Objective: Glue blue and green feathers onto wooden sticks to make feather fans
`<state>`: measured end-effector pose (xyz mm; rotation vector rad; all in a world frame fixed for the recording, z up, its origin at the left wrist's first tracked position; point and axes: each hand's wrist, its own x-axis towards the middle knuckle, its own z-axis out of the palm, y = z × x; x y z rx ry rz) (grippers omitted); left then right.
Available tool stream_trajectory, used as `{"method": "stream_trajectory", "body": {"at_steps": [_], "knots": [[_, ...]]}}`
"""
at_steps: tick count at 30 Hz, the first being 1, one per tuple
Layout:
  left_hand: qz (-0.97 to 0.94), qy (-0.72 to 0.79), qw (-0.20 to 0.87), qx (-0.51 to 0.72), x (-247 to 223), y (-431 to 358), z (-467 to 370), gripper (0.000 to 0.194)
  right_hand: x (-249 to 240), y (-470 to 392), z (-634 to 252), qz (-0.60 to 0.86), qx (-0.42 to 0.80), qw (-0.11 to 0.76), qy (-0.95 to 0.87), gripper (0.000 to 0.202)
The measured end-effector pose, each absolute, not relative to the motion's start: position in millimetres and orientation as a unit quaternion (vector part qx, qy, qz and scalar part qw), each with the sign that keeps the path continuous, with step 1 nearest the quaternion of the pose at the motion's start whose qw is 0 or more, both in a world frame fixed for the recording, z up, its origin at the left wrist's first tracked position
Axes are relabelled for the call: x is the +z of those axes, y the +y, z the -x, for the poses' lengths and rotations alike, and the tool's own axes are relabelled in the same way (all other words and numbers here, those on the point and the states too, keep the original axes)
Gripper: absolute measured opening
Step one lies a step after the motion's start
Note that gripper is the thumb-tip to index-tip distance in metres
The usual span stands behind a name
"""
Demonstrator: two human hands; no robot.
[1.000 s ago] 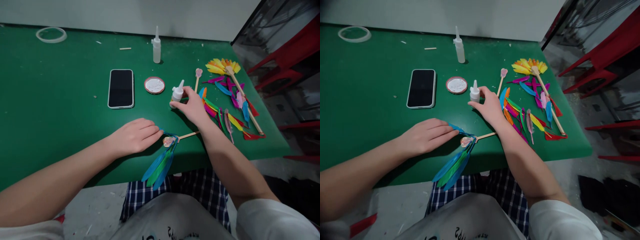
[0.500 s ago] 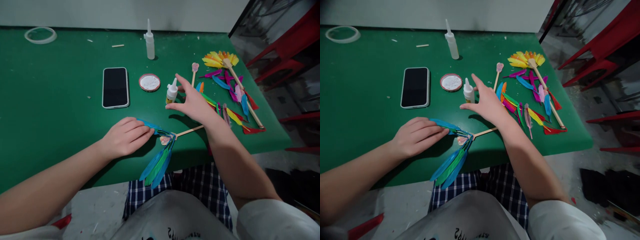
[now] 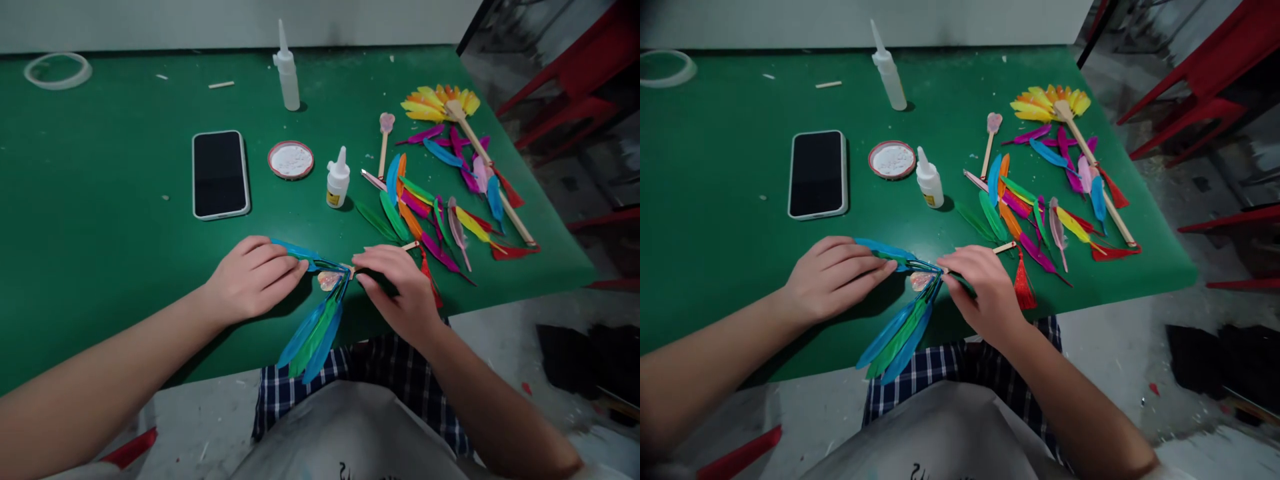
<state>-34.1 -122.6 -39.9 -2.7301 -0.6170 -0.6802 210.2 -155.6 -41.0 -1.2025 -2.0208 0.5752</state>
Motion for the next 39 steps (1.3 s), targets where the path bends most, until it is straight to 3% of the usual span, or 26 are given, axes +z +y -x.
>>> {"method": "stream_trajectory", "body": {"at_steps": [13, 22, 39], "knots": [[0.943, -0.214, 0.132, -0.218, -37, -122, 32, 0.016, -52, -151, -207, 0.464, 0.189, 0.293, -0.814, 0.017], [0.945, -0.206, 0.146, -0.21, -37, -124, 31, 0.013, -51, -151, -206, 0.461, 0.183, 0.3, -0.815, 0.015], [0.947, -0.205, 0.174, -0.174, -35, -128, 31, 0.014, -57, -153, -209, 0.425, 0.172, 0.287, -0.841, 0.033]]}}
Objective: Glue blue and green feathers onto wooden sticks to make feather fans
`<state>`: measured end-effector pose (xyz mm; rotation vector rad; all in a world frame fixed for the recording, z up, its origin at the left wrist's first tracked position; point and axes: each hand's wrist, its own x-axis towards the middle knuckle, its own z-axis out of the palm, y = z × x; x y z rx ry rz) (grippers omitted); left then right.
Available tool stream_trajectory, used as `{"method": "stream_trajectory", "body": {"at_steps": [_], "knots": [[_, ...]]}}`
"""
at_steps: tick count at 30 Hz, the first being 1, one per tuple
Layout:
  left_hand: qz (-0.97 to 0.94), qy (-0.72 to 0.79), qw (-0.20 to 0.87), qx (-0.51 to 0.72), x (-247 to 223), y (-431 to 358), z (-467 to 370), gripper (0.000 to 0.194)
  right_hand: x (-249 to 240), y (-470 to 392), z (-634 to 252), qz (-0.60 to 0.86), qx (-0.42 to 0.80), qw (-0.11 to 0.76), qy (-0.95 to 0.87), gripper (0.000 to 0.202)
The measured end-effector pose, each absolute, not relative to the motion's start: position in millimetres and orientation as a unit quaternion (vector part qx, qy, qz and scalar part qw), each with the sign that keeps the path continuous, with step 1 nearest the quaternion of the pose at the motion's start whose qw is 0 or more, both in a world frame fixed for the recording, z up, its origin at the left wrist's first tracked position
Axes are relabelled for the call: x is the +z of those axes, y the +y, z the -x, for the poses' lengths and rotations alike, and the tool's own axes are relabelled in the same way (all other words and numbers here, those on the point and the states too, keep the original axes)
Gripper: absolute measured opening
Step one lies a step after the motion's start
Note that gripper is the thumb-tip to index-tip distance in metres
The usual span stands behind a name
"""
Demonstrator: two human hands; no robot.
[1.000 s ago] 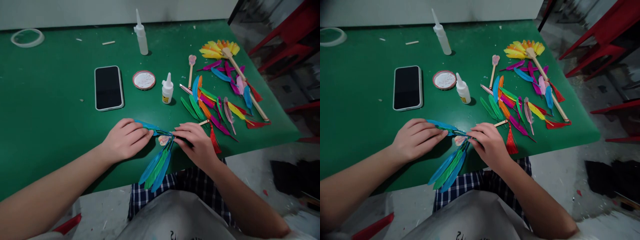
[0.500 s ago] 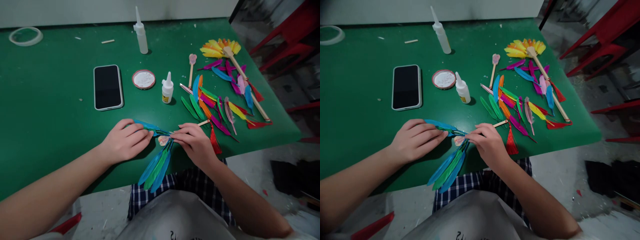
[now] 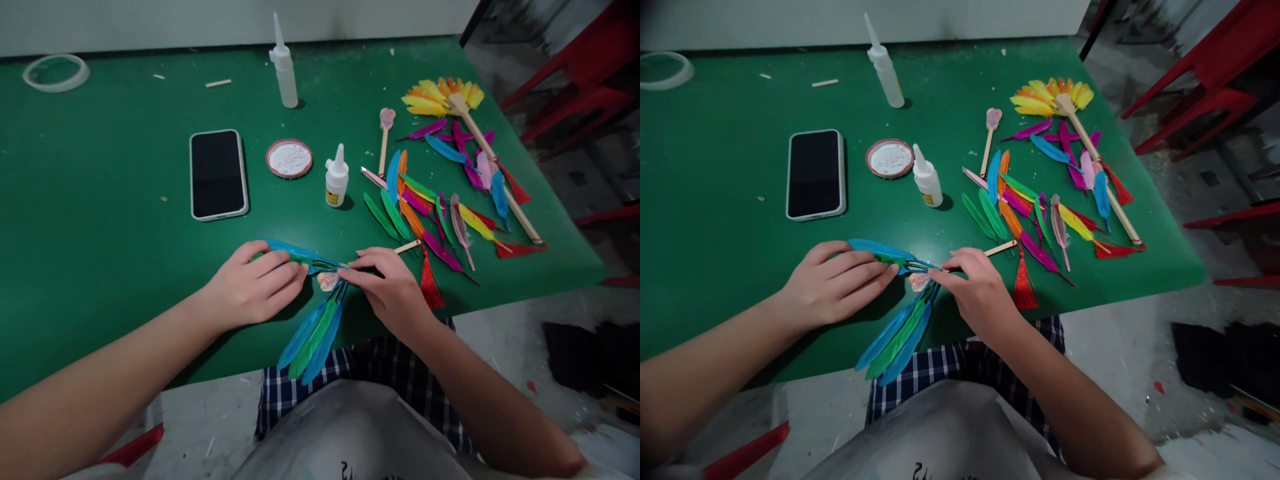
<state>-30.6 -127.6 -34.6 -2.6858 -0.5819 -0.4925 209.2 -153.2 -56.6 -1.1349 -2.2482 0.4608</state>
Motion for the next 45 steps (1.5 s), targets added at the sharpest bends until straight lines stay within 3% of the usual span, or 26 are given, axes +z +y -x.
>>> {"method": "stream_trajectory", "body": {"at_steps": [9, 20, 23, 26, 29, 32, 35, 39, 45], "knots": [[0.945, -0.265, 0.082, -0.174, -43, -138, 46, 0.034, -57, -153, -210, 0.426, 0.169, 0.278, -0.844, 0.034], [0.933, -0.276, 0.183, -0.139, -41, -146, 61, 0.032, -57, -153, -210, 0.419, 0.166, 0.277, -0.849, 0.034], [0.908, -0.354, 0.171, -0.148, -44, -151, 73, 0.036, -57, -153, -209, 0.42, 0.157, 0.277, -0.849, 0.035], [0.825, -0.514, 0.09, -0.215, -45, -160, 76, 0.04, -59, -153, -208, 0.421, 0.149, 0.291, -0.846, 0.034], [0.711, -0.649, -0.08, -0.257, -39, -167, 67, 0.044, -62, -153, -207, 0.423, 0.144, 0.31, -0.839, 0.032], [0.642, -0.671, -0.253, -0.27, -33, -168, 53, 0.053, -62, -153, -206, 0.418, 0.134, 0.325, -0.838, 0.029], [0.608, -0.648, -0.35, -0.297, -30, -163, 45, 0.059, -59, -154, -205, 0.405, 0.136, 0.334, -0.84, 0.026], [0.593, -0.635, -0.388, -0.308, -30, -156, 43, 0.053, -57, -155, -204, 0.397, 0.134, 0.336, -0.844, 0.027], [0.622, -0.627, -0.349, -0.313, -37, -151, 44, 0.049, -58, -155, -203, 0.405, 0.103, 0.308, -0.855, 0.029]]}}
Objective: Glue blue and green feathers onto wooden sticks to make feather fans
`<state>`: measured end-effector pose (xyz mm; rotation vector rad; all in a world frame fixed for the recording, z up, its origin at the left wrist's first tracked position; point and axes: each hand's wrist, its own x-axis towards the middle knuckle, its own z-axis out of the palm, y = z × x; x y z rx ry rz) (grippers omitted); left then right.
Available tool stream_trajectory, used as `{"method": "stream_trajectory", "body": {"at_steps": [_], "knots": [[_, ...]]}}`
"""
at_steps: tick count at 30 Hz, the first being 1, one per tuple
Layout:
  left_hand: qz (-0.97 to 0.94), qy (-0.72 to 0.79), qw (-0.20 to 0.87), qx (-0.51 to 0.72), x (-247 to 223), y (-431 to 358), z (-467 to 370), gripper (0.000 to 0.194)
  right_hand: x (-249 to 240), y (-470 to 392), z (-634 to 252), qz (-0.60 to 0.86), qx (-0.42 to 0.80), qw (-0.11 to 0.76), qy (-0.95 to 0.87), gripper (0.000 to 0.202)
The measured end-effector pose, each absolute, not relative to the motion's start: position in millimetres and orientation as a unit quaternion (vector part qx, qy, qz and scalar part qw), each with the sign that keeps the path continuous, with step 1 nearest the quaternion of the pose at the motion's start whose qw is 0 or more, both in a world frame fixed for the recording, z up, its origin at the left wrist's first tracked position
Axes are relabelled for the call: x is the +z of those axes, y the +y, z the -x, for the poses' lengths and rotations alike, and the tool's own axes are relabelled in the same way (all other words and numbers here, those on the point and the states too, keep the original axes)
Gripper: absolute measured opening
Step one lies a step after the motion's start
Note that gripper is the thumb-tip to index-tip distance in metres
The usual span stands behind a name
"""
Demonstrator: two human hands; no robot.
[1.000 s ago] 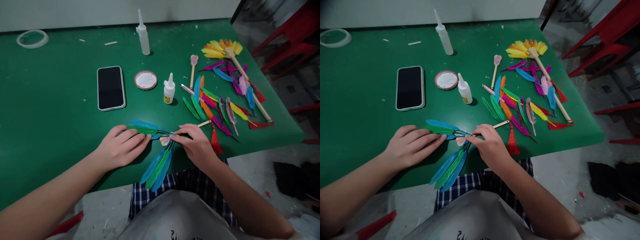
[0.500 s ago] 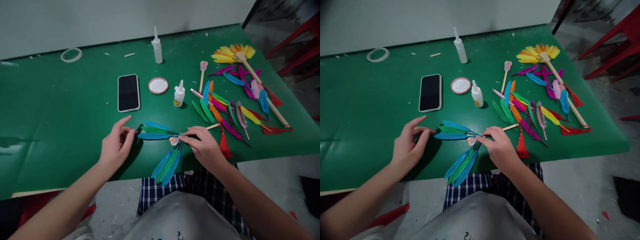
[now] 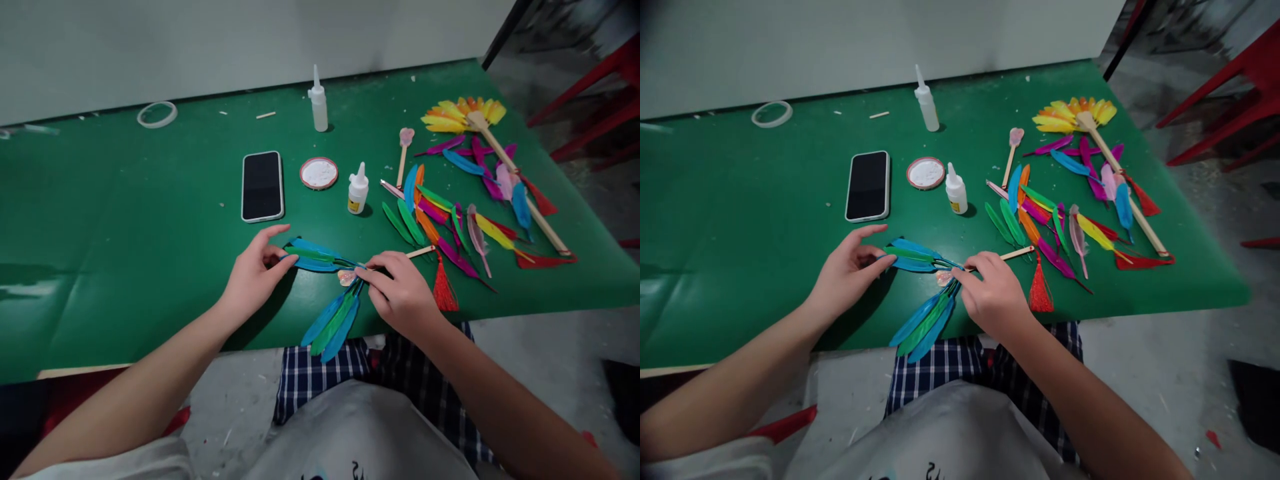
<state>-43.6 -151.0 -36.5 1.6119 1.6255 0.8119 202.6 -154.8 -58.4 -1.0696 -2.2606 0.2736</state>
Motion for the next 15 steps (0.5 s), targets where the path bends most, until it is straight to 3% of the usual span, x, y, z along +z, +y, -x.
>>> {"method": "stream_trajectory", "body": {"at_steps": [6, 12, 15], "knots": [[-0.675, 0.629, 0.27, 0.276, -40, -155, 46, 0.045, -54, -152, -200, 0.413, 0.066, 0.281, -0.864, 0.028], [-0.805, 0.532, -0.065, 0.253, -34, -166, 31, 0.027, -55, -152, -199, 0.42, 0.069, 0.275, -0.862, 0.028], [-0.874, 0.425, -0.095, 0.216, -36, -164, 17, 0.024, -56, -153, -200, 0.419, 0.081, 0.267, -0.864, 0.027]]}}
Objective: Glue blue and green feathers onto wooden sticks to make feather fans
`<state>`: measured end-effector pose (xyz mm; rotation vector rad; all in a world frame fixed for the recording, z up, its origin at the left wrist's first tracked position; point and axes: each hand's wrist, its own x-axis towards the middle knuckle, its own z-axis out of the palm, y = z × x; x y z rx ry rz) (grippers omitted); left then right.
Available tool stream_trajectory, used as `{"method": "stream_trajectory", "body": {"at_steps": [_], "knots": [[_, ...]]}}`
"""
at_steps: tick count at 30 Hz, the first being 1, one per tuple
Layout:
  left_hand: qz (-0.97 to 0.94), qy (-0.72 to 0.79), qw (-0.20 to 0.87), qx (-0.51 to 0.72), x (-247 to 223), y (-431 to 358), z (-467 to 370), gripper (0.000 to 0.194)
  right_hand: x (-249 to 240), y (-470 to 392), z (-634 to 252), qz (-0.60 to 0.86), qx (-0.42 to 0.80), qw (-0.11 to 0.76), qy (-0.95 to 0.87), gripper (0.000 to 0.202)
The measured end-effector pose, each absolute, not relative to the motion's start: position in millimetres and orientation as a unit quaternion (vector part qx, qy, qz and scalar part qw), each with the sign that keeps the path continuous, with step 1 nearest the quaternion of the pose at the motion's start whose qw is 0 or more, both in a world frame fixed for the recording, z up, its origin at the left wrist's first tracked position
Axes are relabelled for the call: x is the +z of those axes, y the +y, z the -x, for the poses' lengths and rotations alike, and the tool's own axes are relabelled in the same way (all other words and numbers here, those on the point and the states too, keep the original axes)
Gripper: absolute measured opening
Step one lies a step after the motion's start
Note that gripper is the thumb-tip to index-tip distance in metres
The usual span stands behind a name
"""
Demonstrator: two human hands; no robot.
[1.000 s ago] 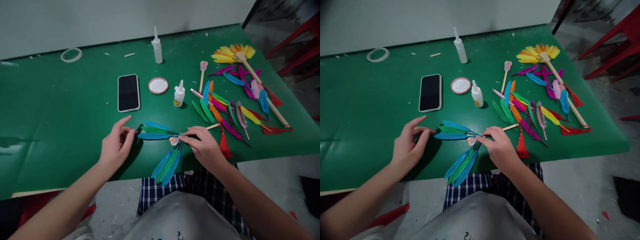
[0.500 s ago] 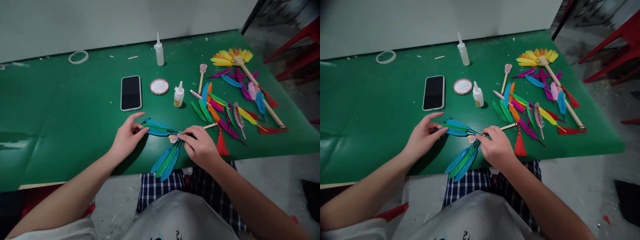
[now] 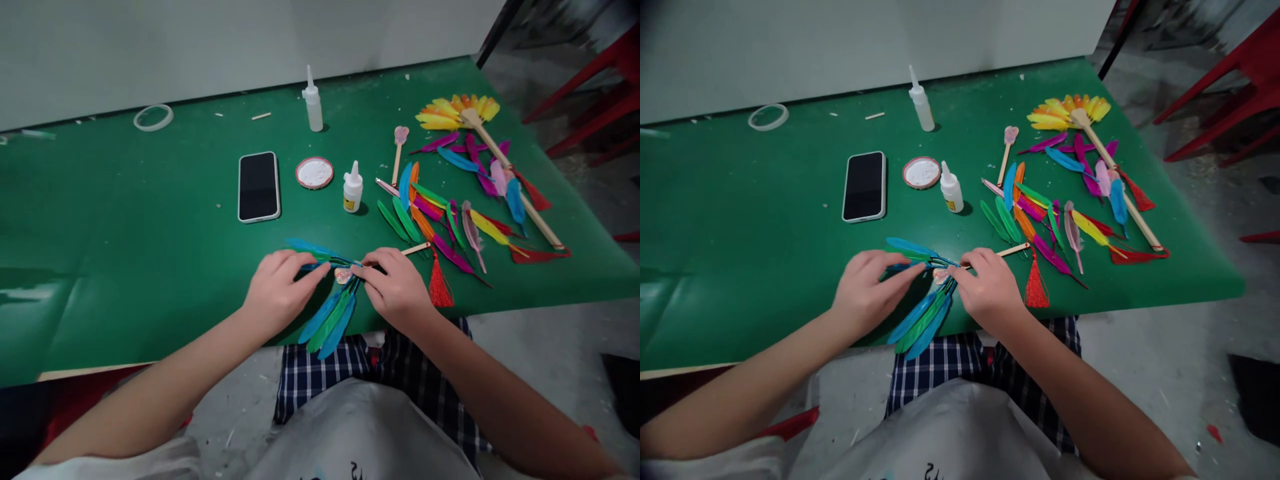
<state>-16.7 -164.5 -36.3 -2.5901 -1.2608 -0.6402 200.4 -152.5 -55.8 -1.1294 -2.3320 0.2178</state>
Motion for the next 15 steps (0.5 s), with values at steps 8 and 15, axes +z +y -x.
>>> {"method": "stream_trajectory", "body": {"at_steps": [8, 15], "knots": [[0.905, -0.38, 0.056, -0.183, -44, -154, 1, 0.022, -58, -153, -202, 0.42, 0.079, 0.268, -0.864, 0.028], [0.907, -0.369, 0.012, -0.204, -50, -152, 2, 0.02, -59, -153, -202, 0.419, 0.083, 0.274, -0.861, 0.028]]}}
